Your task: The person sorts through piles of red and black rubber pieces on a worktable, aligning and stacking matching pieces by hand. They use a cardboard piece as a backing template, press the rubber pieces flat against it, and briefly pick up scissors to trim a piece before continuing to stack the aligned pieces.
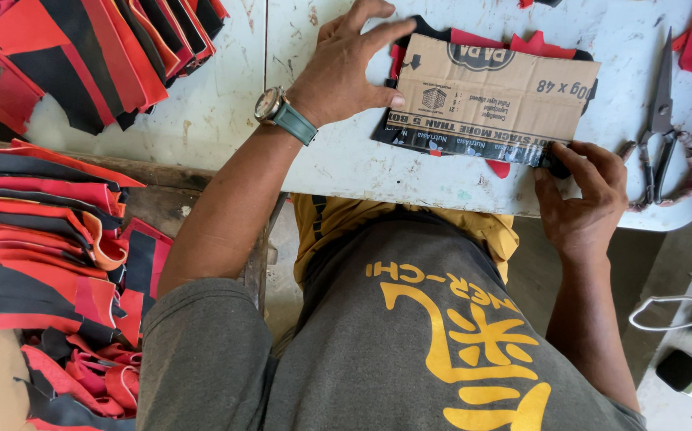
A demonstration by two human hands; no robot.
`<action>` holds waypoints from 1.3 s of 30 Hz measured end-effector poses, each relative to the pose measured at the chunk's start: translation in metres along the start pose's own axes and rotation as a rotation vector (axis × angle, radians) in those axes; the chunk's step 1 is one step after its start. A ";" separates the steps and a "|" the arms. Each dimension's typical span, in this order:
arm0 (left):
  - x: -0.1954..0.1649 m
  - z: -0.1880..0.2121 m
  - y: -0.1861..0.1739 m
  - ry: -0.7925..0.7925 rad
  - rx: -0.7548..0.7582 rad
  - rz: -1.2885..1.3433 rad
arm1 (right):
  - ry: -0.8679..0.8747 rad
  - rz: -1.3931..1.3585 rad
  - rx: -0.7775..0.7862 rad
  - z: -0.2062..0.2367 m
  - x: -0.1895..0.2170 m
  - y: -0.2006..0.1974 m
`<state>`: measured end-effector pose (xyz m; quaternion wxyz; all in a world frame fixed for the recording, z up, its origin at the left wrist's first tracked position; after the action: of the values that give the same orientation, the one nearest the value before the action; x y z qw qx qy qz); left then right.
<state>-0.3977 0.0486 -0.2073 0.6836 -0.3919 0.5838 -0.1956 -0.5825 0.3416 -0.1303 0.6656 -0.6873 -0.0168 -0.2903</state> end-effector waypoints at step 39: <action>-0.134 -0.044 0.053 -0.180 0.550 -0.355 | 0.161 -0.119 0.065 0.006 -0.018 -0.026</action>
<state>-0.4817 0.1651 -0.1615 0.7679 -0.3041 0.3690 -0.4262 -0.6056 0.3567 -0.1140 0.6684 -0.6375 -0.0132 -0.3830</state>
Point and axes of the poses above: each hand's wrist, its own z-axis away from the middle knuckle, its own y-axis out of the palm, x = y × z, the point moved 10 cm from there along -z, towards the middle knuckle, and after that the axes turned 14 degrees about x, right-handed, at the moved point
